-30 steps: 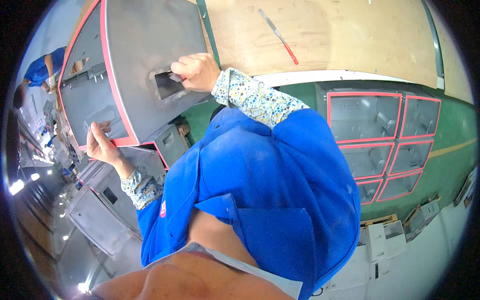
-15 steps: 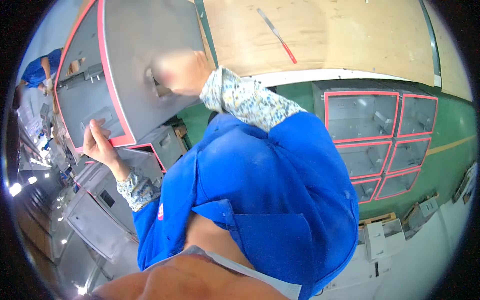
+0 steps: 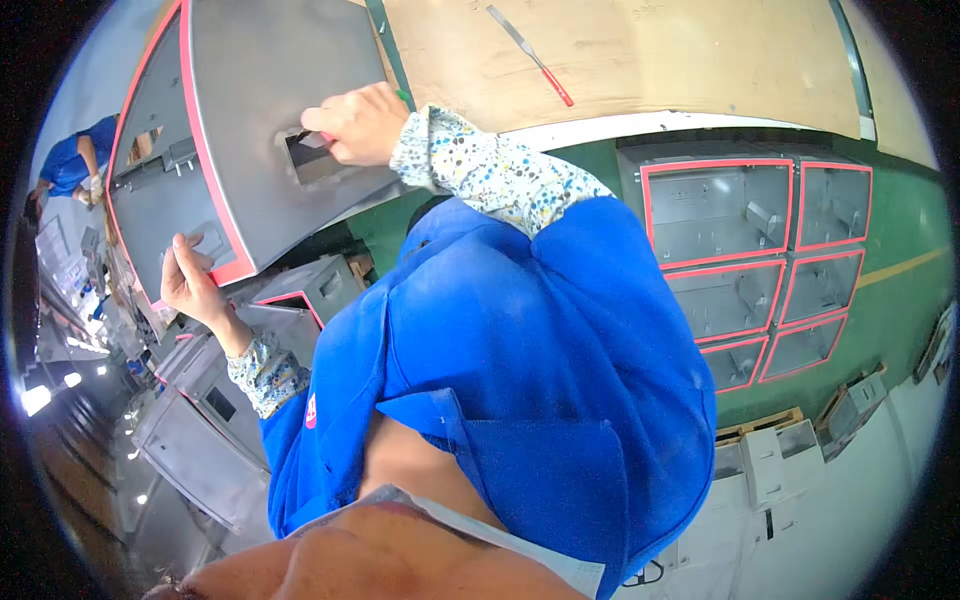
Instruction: Marking dimensions on a metal enclosure and using a tool to clean or scrape the edges of a cutout.
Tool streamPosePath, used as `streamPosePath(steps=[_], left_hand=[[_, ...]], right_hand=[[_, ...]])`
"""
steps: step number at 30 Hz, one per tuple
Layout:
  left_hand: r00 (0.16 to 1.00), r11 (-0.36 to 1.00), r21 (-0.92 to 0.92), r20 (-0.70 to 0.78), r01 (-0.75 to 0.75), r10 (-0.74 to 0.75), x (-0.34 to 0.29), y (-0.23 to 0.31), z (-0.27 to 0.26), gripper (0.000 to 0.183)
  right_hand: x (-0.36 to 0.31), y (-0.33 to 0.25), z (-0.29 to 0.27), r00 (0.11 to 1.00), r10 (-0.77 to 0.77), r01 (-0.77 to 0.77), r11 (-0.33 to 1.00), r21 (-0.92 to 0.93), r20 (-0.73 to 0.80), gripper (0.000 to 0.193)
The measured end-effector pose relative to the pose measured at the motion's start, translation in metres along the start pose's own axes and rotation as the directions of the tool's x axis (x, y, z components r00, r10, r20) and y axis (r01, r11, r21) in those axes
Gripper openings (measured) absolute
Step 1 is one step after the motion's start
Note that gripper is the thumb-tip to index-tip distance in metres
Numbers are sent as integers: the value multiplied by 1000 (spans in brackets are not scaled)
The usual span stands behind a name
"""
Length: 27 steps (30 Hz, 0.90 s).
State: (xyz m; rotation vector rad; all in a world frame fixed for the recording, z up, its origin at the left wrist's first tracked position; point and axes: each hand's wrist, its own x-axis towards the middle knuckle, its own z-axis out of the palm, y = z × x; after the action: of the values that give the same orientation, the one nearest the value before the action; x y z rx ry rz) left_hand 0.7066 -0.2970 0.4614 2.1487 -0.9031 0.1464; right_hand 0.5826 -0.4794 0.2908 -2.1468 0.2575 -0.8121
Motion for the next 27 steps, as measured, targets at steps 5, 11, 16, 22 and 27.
streamPosePath(steps=[5,11,16,22,27], left_hand=[[1000,999,30,-8,13,-13,2,0,-1,29],[997,996,-47,-13,-71,70,3,-1,1,27],[999,999,33,-38,-29,30,1,-2,0,28],[999,1000,1,-34,-31,31,2,-3,-1,28],[1000,999,-49,-26,-9,8,1,-3,-3,27]], right_hand=[[-7,16,5,983,163,-155,983,-96,82,12],[-12,16,8,998,-23,28,995,-96,51,12],[-11,7,9,946,266,-229,952,-202,184,11],[-11,8,10,947,295,-266,942,-206,127,14],[-4,-4,-4,992,-76,61,987,-150,-99,21]])
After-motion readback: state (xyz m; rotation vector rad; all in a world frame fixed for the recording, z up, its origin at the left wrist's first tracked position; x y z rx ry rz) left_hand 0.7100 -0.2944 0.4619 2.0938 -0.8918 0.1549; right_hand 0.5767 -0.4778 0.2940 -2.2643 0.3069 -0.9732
